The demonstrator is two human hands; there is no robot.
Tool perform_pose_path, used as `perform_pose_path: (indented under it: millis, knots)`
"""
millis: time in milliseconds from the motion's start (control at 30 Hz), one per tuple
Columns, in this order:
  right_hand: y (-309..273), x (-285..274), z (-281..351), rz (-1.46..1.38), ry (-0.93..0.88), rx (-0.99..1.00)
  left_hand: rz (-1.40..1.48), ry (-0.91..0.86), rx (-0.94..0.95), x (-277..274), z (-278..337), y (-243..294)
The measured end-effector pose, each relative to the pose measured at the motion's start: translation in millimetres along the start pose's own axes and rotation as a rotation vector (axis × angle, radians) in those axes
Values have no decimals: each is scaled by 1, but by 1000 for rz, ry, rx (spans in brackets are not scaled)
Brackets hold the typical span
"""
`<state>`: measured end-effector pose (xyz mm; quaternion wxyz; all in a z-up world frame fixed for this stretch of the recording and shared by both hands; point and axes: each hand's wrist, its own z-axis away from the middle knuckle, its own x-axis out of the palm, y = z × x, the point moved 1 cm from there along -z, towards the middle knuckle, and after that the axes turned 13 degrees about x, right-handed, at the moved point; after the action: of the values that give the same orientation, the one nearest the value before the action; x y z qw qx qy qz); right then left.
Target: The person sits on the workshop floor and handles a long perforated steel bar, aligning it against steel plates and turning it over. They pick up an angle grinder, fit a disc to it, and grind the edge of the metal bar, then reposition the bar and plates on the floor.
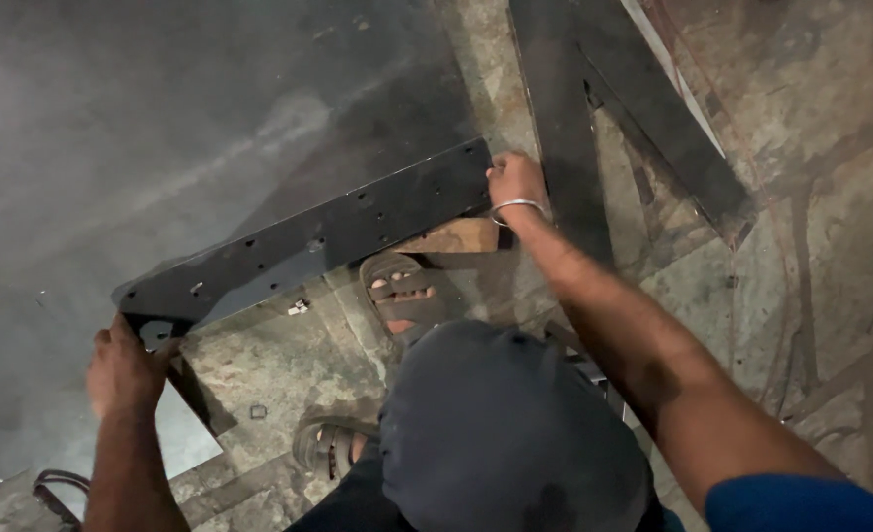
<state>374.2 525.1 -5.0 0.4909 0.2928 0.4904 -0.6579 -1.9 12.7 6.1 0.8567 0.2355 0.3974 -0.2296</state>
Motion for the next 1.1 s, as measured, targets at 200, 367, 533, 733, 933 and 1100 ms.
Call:
perform_pose_path:
  millis: [200,367,533,733,933,1100]
  knots:
    - [24,11,-21,91,71,-103,17,-29,-65,-17,5,16]
    - [32,19,-32,-157,-108,-62,-16,-6,-24,8,-1,-8]
    - [28,10,-25,19,-43,-38,-39,-39,-45,-5,-3,1]
    - [37,23,-31,-87,-75,135,9,36,-5,-4,2,1]
    - [25,20,-24,168,21,34,24,3,-64,-6,1,4]
    - [18,7,-8,136,19,36,-10,23,-6,3,3,-7]
